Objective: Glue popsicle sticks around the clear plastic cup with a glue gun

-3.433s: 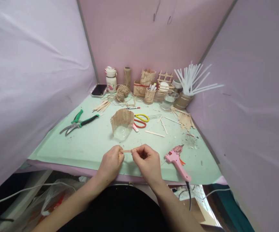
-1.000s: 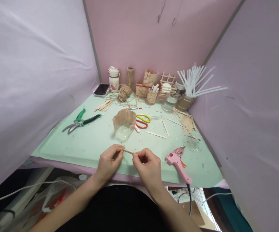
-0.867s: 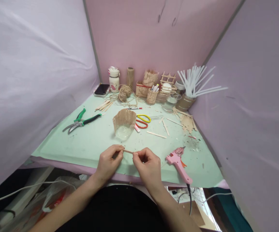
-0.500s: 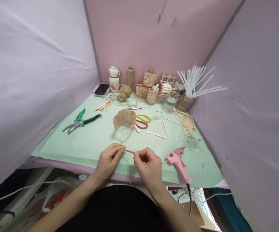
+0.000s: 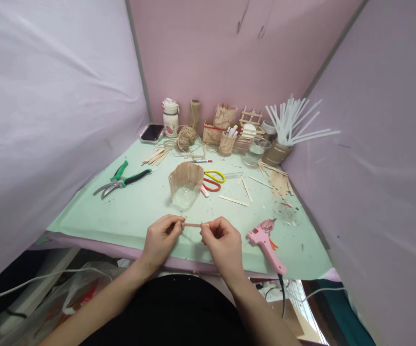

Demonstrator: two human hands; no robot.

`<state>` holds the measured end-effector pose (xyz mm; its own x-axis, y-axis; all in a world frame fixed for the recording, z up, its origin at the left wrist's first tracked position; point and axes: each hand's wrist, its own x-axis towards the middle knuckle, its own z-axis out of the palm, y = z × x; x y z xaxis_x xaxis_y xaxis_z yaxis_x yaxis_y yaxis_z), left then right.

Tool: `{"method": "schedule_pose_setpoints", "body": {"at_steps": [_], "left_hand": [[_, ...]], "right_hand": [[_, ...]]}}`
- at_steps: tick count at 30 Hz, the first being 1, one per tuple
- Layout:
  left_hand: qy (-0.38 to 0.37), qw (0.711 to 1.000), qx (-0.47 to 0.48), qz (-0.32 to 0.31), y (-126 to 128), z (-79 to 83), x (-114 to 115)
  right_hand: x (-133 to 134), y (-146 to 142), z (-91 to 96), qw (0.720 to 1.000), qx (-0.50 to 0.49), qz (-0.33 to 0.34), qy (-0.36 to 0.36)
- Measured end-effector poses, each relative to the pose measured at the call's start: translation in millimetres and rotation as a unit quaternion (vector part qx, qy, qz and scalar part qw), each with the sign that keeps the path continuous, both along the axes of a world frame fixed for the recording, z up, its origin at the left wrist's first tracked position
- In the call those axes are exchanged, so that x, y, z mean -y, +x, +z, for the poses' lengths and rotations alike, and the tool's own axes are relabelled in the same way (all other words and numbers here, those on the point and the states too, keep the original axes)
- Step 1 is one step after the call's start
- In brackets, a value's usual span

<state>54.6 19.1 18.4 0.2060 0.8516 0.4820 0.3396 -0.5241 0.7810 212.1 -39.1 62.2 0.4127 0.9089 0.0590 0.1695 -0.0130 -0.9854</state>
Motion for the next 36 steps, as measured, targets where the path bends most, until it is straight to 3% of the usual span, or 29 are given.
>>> {"method": "schedule_pose_setpoints", "body": {"at_steps": [9,14,20,29,36], "left_hand": [[-0.047,0.997,0.058,-0.030,0,-2.0,2],[0.018,0.999,0.030,0.029,1,0.5,2],[0.022,1.000,-0.011,0.019,0,2.1,3],[0.040,0.999,0.005,0.020,-1,6.0,3],[0.103,0.993,-0.004,0.060,-5,6.2,2]], "right_hand": [[-3,7,2.7,1.000,-0.026,-0.008,0.005],[7,-7,-8.2,0.989,0.073,-0.003,0.125],[14,-17,-17.2,0.945,0.222,0.047,0.235],[15,-14,-13.8,0.914,0.277,0.094,0.280],[17,-18,-18.5,0.932,0.235,0.080,0.266]]}}
